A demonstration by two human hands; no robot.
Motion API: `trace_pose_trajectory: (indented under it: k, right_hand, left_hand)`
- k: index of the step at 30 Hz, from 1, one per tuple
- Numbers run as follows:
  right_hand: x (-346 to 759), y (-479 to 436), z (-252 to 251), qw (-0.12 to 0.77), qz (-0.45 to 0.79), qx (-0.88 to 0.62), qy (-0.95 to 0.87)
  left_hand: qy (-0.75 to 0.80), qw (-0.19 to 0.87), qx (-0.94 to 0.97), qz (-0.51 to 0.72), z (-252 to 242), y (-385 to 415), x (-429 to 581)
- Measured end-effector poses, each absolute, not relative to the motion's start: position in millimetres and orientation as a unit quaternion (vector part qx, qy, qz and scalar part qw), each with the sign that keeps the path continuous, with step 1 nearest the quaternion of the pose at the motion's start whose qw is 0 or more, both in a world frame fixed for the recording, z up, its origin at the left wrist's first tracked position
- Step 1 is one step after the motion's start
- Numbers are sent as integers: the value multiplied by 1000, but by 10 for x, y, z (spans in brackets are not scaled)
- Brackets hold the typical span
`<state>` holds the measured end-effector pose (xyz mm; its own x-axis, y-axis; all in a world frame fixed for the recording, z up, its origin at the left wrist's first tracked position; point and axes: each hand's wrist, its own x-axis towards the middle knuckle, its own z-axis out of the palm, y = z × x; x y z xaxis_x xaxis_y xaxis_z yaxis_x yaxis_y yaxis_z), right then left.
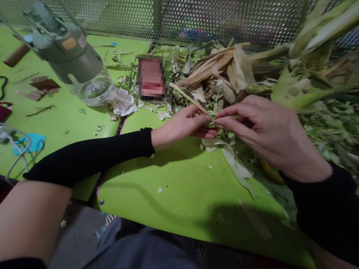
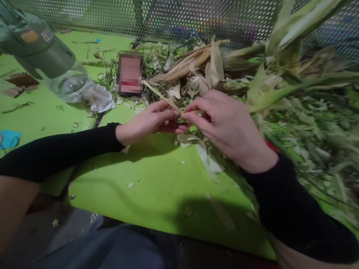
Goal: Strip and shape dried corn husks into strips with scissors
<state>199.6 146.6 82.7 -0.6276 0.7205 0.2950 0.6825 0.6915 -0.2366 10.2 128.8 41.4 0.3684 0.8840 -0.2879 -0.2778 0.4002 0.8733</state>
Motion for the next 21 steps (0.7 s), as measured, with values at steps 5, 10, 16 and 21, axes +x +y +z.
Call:
trace_pose_trajectory:
  k: [5,10,16,21]
  right_hand:
    - [1976,1410,845,164,35,-397,-902]
    - [1923,1339,833,142,26,-437,-888]
    - [1929,1374,771,163,49,-439,-882]
    - [1936,1373,755,184,51,-437,-879]
  left_hand:
    - [392,736,377,403,401,1300,112]
    - [392,731,385,403,381,1311,119]
    - [400,712,405,411,337,1326,130]
    - [393,715,406,412,323,1335,135]
